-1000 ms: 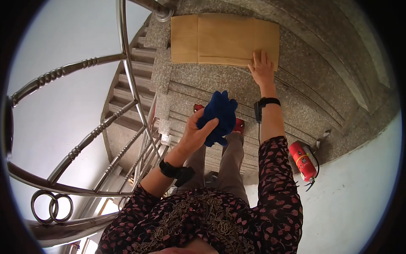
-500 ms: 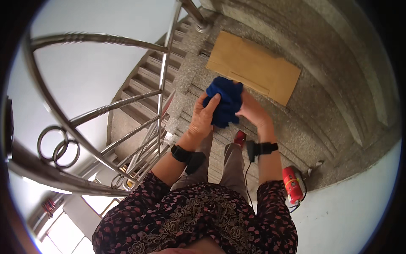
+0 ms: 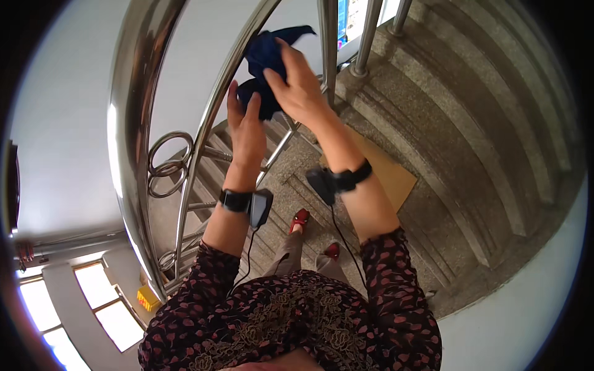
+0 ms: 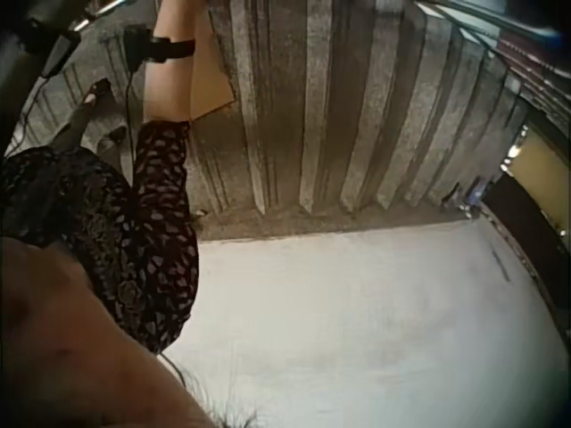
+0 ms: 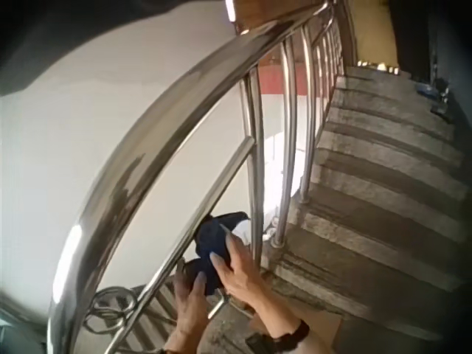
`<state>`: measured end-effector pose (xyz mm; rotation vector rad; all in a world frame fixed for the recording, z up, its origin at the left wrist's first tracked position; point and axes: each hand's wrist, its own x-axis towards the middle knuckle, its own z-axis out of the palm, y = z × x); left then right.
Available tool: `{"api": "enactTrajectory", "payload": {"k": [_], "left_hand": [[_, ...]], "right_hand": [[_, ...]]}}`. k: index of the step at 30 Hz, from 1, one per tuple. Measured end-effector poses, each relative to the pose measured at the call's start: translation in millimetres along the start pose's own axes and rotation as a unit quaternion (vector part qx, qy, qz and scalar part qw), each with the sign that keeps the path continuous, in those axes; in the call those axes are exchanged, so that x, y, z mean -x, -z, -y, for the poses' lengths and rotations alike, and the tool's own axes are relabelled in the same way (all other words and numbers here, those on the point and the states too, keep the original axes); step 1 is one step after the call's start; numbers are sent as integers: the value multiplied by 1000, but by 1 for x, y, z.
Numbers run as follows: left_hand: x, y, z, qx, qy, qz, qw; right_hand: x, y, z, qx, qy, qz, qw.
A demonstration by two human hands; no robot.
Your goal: Wiping down metal handrails on a staircase with a blue cloth.
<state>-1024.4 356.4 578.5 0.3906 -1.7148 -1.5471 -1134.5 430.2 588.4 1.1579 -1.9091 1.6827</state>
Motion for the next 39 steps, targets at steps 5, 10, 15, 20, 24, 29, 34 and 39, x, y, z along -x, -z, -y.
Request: {"api": "enactTrajectory", "payload": {"k": [5, 10, 15, 20, 24, 29, 34, 39], "left_hand": [[-32, 2, 80, -106, -28, -18, 994], [13, -14, 156, -231, 72, -45, 969], [93, 38, 237, -171, 291, 8, 941], [132, 79, 190, -143, 352, 120, 917], [134, 88, 119, -109, 379, 176, 902], [130, 79, -3, 198, 410, 156, 877], [127, 99, -66, -147, 113, 143, 972], [86, 108, -163, -242, -143, -69, 957]], "right_hand": [[34, -64, -47, 11, -123, 14, 992], [139, -62, -128, -3, -286, 70, 956], [189, -36, -118, -109, -368, 93, 919], [225, 29, -72, -180, -439, -59, 879], [229, 55, -28, -220, -481, -49, 847], [156, 79, 38, -376, -426, -73, 820], [97, 92, 117, -431, -335, 26, 838], [56, 80, 160, -288, -180, 12, 940]]}}
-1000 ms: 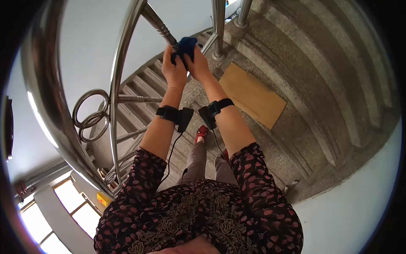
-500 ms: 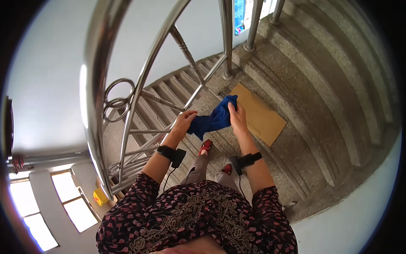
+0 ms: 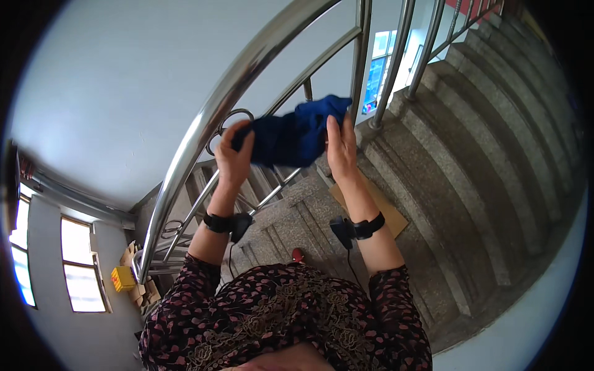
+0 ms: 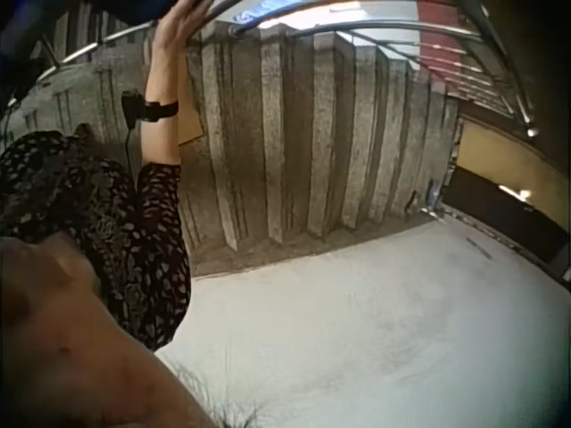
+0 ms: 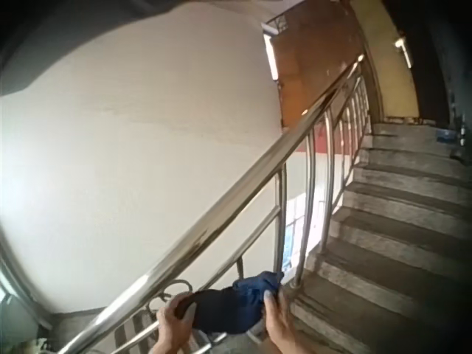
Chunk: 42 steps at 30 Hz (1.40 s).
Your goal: Wiping down metal handrails on a staircase with a blue cloth.
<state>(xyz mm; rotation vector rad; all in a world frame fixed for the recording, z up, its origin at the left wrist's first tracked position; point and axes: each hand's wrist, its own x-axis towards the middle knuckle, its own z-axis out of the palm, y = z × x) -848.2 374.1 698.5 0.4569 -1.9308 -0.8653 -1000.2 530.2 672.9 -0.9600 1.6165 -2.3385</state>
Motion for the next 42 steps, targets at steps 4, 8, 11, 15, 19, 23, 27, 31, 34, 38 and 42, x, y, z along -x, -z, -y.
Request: {"api": "enactTrajectory", "payload": {"k": [4, 8, 11, 15, 19, 23, 27, 31, 34, 38, 42], "left_hand": [[-68, 15, -8, -111, -153, -105, 976], [-112, -14, 36, -313, -144, -74, 936], [-116, -21, 47, -320, -135, -13, 938], [-139, -11, 42, -333, -109, 17, 937], [-181, -34, 19, -197, -92, 76, 973], [-201, -41, 27, -234, -77, 121, 962], [-227, -36, 54, -259, -210, 196, 922], [-237, -17, 51, -221, -283, 280, 890], [-219, -8, 36, -343, -297, 249, 856], [-208, -11, 32, -126, -60, 211, 967], [-199, -5, 11, -153, 49, 180, 970]], "right_hand": [[-60, -58, 52, 216, 288, 66, 930], [-99, -117, 57, 489, 359, 129, 784], [-122, -129, 35, 606, 447, 129, 645], [-167, -127, 41, 616, 433, 117, 647], [-231, -109, 42, 679, 428, 55, 594], [-257, -112, 59, 669, 362, 114, 639], [-277, -118, 88, 682, 283, 206, 642], [-287, -128, 98, 703, 243, 276, 608], [-277, -123, 93, 641, 311, 266, 650], [-271, -125, 97, 618, 266, 280, 685], [-275, -120, 84, 535, 367, 265, 714]]}}
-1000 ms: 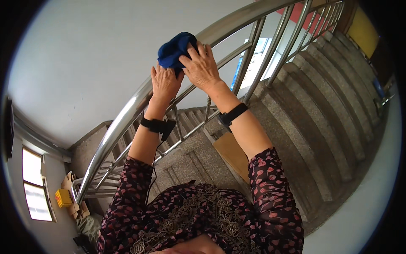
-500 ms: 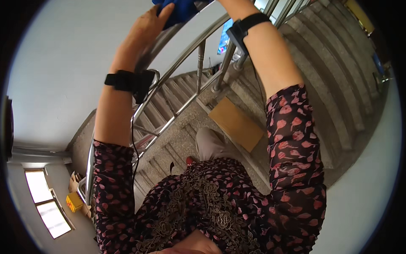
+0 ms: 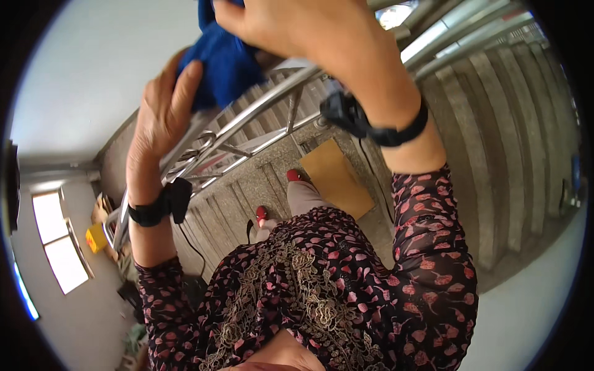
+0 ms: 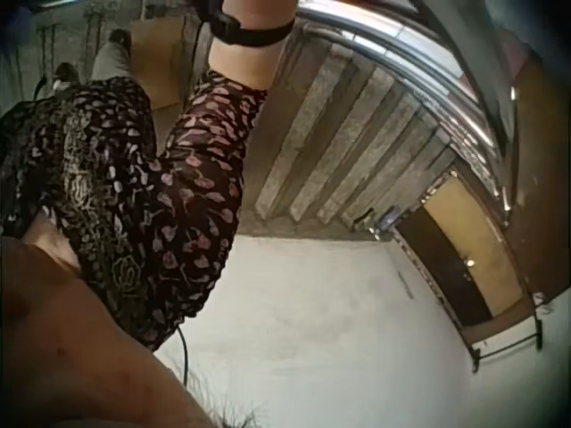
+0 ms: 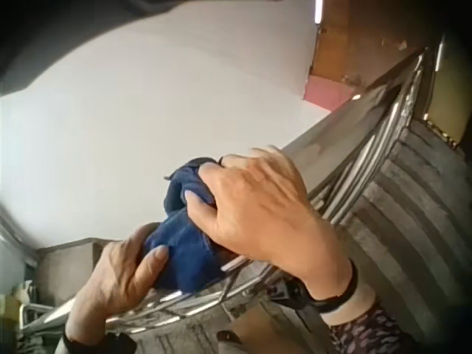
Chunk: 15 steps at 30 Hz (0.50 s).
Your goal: Wiping down metal handrails on a staircase with a blue cloth.
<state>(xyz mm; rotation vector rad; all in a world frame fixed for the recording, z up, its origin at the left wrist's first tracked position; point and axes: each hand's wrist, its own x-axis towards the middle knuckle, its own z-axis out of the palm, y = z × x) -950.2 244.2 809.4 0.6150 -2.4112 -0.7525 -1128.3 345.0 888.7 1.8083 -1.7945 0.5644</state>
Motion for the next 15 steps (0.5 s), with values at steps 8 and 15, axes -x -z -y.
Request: {"api": "enactTrajectory", "payload": {"k": [8, 15], "left_hand": [[5, -3, -4, 35, 6, -9, 999], [25, -46, -22, -167, -35, -256, 952]], "right_hand": [[9, 11, -9, -19, 73, 23, 997], [63, 40, -51, -243, -31, -4, 970]]}}
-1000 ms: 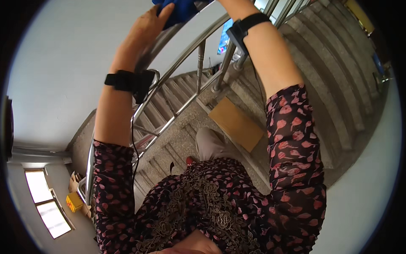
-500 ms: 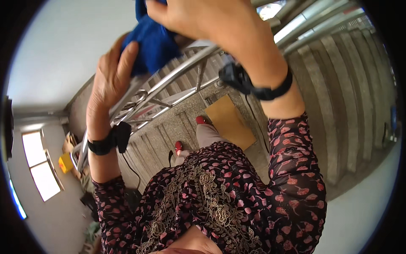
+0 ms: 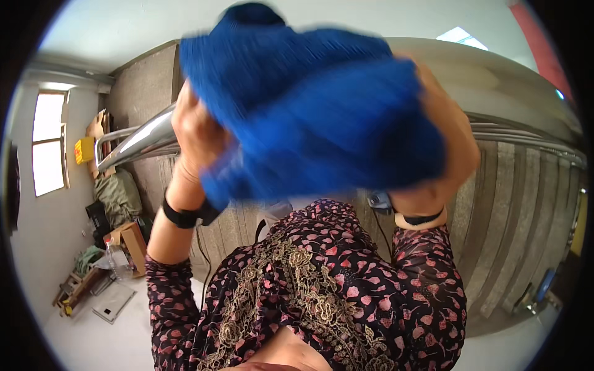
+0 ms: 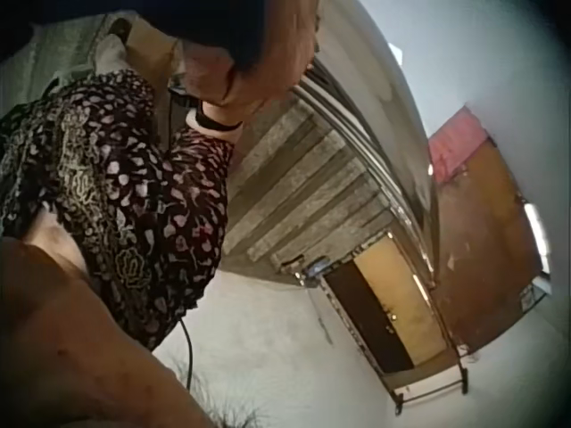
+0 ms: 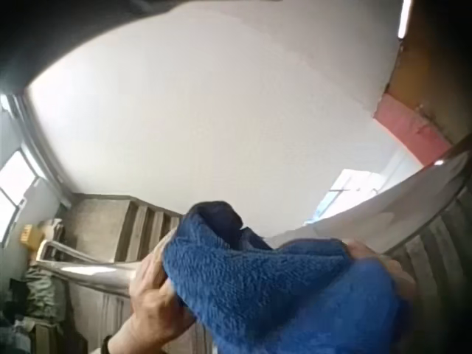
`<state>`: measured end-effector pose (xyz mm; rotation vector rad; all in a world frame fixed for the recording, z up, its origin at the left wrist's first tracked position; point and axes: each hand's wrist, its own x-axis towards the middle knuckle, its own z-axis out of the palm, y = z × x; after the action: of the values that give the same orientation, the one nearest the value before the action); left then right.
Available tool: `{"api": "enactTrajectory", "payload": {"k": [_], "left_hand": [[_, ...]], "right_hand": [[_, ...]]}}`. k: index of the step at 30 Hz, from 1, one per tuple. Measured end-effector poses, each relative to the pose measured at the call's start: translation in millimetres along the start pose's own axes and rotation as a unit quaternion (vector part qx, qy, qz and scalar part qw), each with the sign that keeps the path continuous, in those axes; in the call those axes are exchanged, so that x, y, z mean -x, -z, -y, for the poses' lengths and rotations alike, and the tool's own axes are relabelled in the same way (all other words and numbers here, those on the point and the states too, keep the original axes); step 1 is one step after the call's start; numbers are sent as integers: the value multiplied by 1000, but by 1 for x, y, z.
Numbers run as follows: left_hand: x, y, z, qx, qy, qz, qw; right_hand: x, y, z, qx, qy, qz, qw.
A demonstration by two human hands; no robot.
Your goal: Wiping down metal handrails on a staircase with a blue cloth.
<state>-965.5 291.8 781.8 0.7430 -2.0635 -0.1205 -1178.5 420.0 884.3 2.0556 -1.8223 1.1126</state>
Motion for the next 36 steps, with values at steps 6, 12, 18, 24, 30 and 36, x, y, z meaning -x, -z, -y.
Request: {"api": "enactTrajectory", "payload": {"k": [6, 12, 18, 24, 30, 36], "left_hand": [[73, 17, -43, -22, -45, -17, 999], [172, -89, -62, 307, 382, 234, 839], [163, -149, -37, 452, 486, 64, 745], [161, -178, -25, 494, 352, 71, 792], [190, -215, 21, 462, 286, 136, 829], [227, -245, 53, 437, 259, 210, 835]], "right_hand": [[93, -19, -30, -491, -369, 123, 779], [163, -65, -81, -466, -534, 33, 704], [183, -145, -94, -545, -475, -75, 687], [191, -200, -111, -427, -329, 5, 843], [187, -220, -138, -245, -390, 222, 859], [178, -245, -175, -166, -254, 317, 898]]}}
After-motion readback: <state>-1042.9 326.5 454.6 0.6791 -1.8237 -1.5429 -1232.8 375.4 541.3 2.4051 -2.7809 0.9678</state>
